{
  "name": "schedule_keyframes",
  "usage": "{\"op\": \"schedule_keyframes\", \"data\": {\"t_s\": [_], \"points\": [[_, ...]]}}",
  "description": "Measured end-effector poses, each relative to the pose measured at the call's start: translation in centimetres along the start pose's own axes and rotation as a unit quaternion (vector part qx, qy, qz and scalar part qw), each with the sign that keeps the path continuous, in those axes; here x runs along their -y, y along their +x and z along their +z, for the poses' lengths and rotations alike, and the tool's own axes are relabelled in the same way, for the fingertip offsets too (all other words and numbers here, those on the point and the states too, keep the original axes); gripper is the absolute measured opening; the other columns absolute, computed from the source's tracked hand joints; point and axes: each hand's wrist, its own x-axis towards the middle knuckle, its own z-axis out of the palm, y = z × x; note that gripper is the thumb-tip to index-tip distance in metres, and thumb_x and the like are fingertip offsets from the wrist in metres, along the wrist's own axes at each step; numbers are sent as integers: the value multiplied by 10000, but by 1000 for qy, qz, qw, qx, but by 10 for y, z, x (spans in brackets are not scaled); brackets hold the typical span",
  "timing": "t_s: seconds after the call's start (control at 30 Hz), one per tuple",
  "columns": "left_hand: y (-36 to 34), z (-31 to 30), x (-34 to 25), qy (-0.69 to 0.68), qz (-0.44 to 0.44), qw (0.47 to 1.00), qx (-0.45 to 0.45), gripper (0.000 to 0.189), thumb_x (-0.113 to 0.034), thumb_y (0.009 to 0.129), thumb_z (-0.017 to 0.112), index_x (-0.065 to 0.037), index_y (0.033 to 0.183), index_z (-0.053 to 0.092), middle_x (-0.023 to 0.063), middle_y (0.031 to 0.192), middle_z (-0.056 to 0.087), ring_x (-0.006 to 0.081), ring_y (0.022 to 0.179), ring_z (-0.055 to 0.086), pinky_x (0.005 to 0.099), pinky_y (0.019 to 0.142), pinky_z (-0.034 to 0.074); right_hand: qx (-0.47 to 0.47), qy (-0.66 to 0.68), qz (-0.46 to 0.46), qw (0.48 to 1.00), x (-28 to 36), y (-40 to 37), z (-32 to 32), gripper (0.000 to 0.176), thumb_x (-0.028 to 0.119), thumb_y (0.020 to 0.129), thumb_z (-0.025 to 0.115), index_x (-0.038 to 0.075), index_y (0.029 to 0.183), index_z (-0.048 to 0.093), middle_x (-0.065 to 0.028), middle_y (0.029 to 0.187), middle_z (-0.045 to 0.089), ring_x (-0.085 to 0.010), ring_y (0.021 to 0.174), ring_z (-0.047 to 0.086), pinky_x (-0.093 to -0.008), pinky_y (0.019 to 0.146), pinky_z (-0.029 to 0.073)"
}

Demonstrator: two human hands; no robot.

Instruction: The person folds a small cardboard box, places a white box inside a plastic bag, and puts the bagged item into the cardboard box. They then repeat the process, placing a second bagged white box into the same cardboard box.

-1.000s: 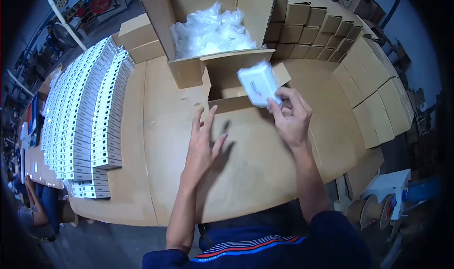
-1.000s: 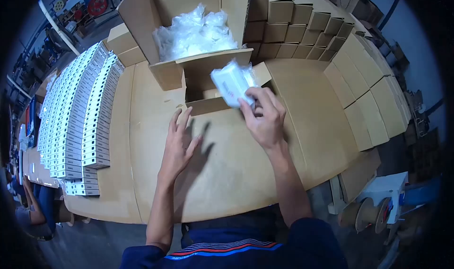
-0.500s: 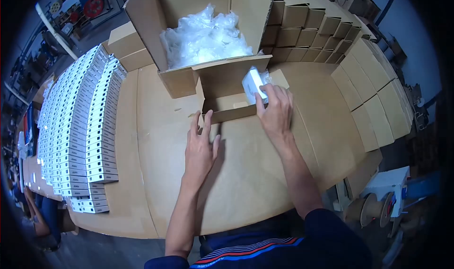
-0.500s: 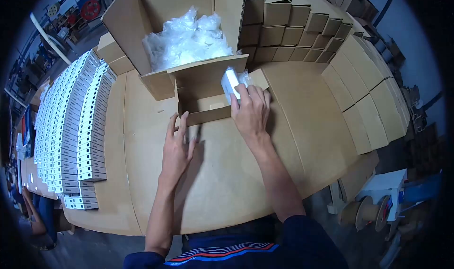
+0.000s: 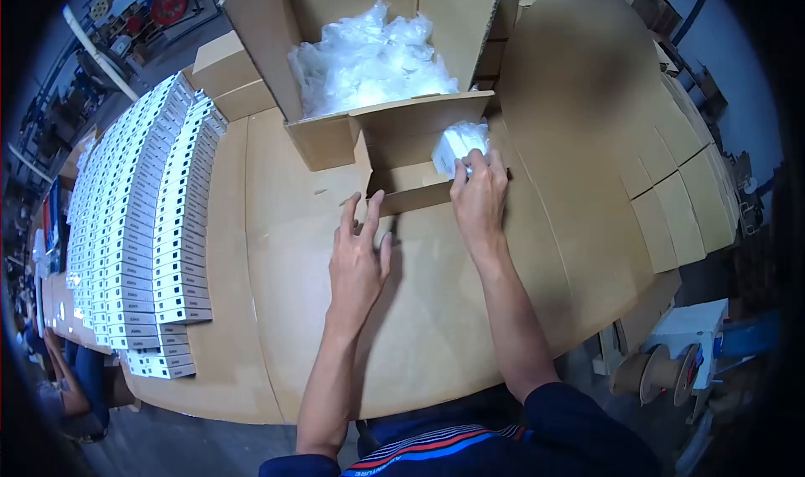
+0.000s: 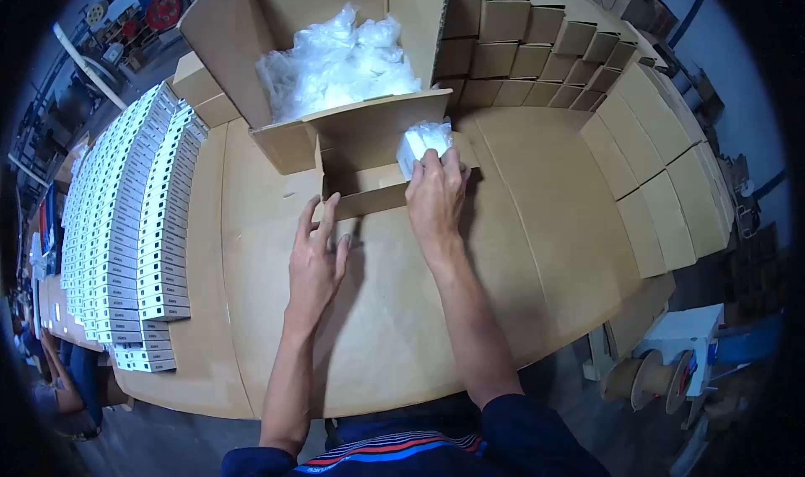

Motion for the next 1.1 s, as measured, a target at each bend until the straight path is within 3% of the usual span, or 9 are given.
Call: {"op": "schedule_keyframes", "data": {"t_s": [0.07,0.13,0.23,0.33,0.37,0.5,0.6,0.73,1.1], "points": [[-1,-2,-3,-13,0,1000,-6,737,-79,910,714,-212,1576,428,214,1521,448,327,986,654,416,864,574,18,2,28,999,-3,-7,4,111,88,936,664,-18,967,659,-242,1107,605,-416,967,622,-517,884,479],[-6,-6,-6,-5,3,1000,2,773,-95,893,727,-191,1588,401,245,1523,438,339,1012,628,438,907,552,-50,-57,-63,995,-12,-13,6,153,135,963,638,-6,999,684,-228,1234,604,-411,1053,606,-519,931,471],[-29,-36,-7,2,-18,1000,15,812,-111,868,746,-148,1592,378,262,1531,424,372,1131,599,463,999,509,17,-103,-56,993,-15,-25,-8,276,235,988,635,48,1161,740,-144,1550,446,-388,1429,409,-583,1127,341],[-76,-80,10,2,-56,996,-69,783,-86,853,748,-66,1558,408,243,1495,473,403,1250,559,463,1056,481,130,-216,-12,968,10,-35,-26,541,344,1035,576,90,1508,509,-153,1704,200,-422,1565,157,-648,1222,173],[-88,-92,13,7,-65,993,-95,775,-78,851,747,-52,1551,414,237,1483,489,406,1273,550,458,1060,480,111,-166,-17,980,11,-41,-25,694,383,1043,550,112,1624,285,-169,1727,96,-440,1576,93,-659,1230,115],[-145,-147,51,99,-174,958,-207,719,-35,842,742,-31,1507,468,208,1415,555,386,1302,552,441,1074,480,82,124,-172,974,89,-62,-16,659,193,975,621,95,1553,320,-202,1689,223,-459,1558,153,-640,1243,90],[-167,-179,84,146,-198,935,-254,664,-14,849,726,-27,1474,501,203,1407,560,382,1292,562,437,1082,478,216,250,-291,898,165,-96,5,552,67,887,636,65,1385,397,-182,1639,347,-464,1539,220,-630,1249,95],[-177,-204,129,195,-129,927,-294,585,48,852,693,-25,1416,553,193,1373,590,383,1296,568,442,1092,474,347,334,-410,775,242,-143,48,626,37,875,616,64,1420,309,-132,1591,416,-426,1529,278,-699,1219,116],[-178,-224,172,205,-110,945,-230,524,17,882,663,-68,1393,583,157,1319,606,364,1290,581,461,1066,480,358,292,-471,752,312,-164,89,673,-33,821,584,18,1434,313,-126,1560,423,-402,1527,294,-719,1202,161]]}}
